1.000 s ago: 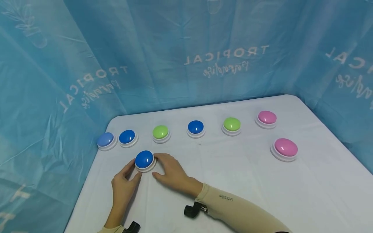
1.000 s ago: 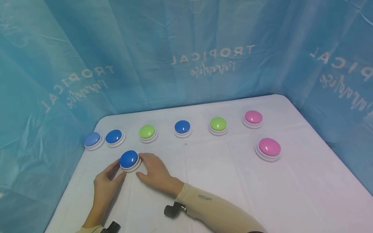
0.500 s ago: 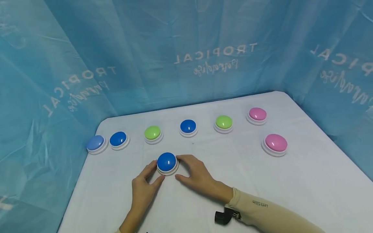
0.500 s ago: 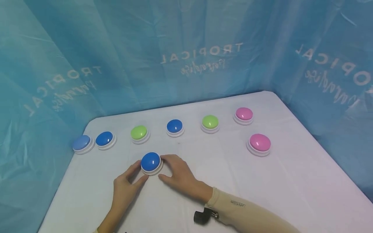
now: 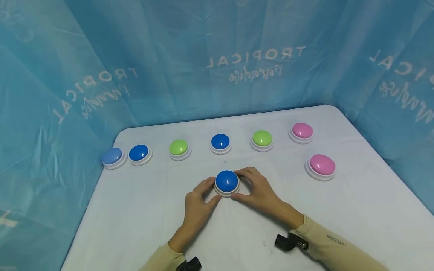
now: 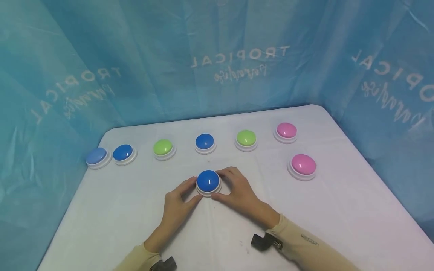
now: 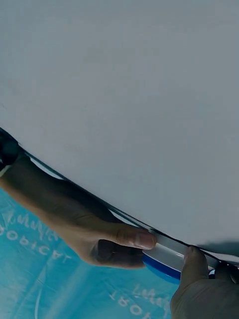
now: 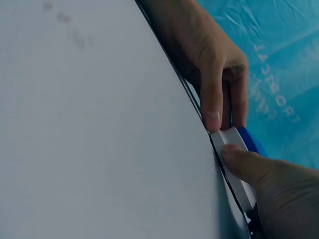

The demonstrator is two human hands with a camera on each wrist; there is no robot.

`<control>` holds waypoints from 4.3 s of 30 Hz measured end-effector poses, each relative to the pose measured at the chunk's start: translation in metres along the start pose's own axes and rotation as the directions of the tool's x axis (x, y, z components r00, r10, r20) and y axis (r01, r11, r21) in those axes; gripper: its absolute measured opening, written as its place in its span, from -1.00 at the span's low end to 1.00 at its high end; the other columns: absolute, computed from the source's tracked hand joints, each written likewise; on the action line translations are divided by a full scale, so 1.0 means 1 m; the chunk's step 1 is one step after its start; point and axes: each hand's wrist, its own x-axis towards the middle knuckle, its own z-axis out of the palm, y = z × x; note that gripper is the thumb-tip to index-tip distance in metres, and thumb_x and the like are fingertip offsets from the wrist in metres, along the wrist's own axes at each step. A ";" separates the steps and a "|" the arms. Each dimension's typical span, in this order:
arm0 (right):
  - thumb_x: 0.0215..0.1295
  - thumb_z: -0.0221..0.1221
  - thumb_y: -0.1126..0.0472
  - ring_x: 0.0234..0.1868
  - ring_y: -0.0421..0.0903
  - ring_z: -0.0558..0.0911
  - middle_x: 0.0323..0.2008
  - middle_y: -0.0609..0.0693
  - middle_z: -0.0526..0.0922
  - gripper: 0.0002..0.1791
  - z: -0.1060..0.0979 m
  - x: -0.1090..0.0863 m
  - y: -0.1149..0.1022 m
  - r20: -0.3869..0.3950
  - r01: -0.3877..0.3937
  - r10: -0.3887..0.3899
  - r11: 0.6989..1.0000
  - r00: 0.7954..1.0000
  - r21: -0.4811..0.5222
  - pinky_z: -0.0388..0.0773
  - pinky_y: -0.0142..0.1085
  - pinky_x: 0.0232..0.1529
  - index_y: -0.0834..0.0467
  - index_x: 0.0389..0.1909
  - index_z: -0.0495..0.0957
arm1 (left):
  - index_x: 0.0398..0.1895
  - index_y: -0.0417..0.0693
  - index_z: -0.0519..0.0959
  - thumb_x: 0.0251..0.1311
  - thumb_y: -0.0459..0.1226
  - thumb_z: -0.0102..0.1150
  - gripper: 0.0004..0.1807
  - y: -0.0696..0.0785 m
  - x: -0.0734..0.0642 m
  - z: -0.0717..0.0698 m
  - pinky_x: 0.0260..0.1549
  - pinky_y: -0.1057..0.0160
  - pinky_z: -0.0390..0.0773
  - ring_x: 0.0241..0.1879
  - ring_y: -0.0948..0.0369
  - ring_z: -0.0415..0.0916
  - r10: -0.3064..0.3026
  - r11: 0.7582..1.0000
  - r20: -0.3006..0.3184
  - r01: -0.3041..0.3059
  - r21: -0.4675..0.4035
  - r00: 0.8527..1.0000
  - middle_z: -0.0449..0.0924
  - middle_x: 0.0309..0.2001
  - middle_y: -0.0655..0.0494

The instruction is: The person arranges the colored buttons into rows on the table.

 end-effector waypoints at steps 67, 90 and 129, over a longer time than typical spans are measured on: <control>0.16 0.46 0.03 0.59 0.10 0.35 0.58 0.10 0.35 -0.01 -0.048 -0.011 0.023 -0.173 0.137 -0.123 0.988 0.977 0.068 0.27 -0.05 0.60 0.14 0.60 0.27 | 0.34 -0.10 0.62 0.31 -0.29 0.34 -0.49 0.010 0.025 0.037 0.39 -0.08 0.51 0.41 0.02 0.53 0.248 0.969 0.231 -0.243 -0.049 0.941 0.63 0.35 -0.03; 0.33 0.40 0.04 0.53 -0.07 0.42 0.48 0.14 0.47 -0.16 0.079 0.035 -0.067 0.159 0.432 -0.473 0.871 0.867 0.234 0.36 -0.19 0.55 0.22 0.53 0.30 | 0.11 0.13 0.77 0.35 -0.32 0.39 -0.69 -0.051 -0.027 -0.084 0.34 0.60 0.34 0.32 0.05 0.61 0.079 0.994 0.119 -0.069 -0.082 0.990 0.76 0.17 0.21; 0.40 0.25 -0.16 0.71 0.06 0.05 0.69 0.29 -0.02 0.15 0.233 0.193 -0.148 0.312 0.264 -0.190 0.940 0.931 -0.216 0.02 -0.30 0.65 0.32 0.68 -0.20 | 0.55 -0.40 0.23 0.31 -0.37 0.08 -0.27 -0.155 0.051 -0.172 0.55 -0.26 -0.02 0.58 -0.25 0.14 -0.418 0.860 -0.418 0.500 0.104 0.806 0.33 0.52 -0.28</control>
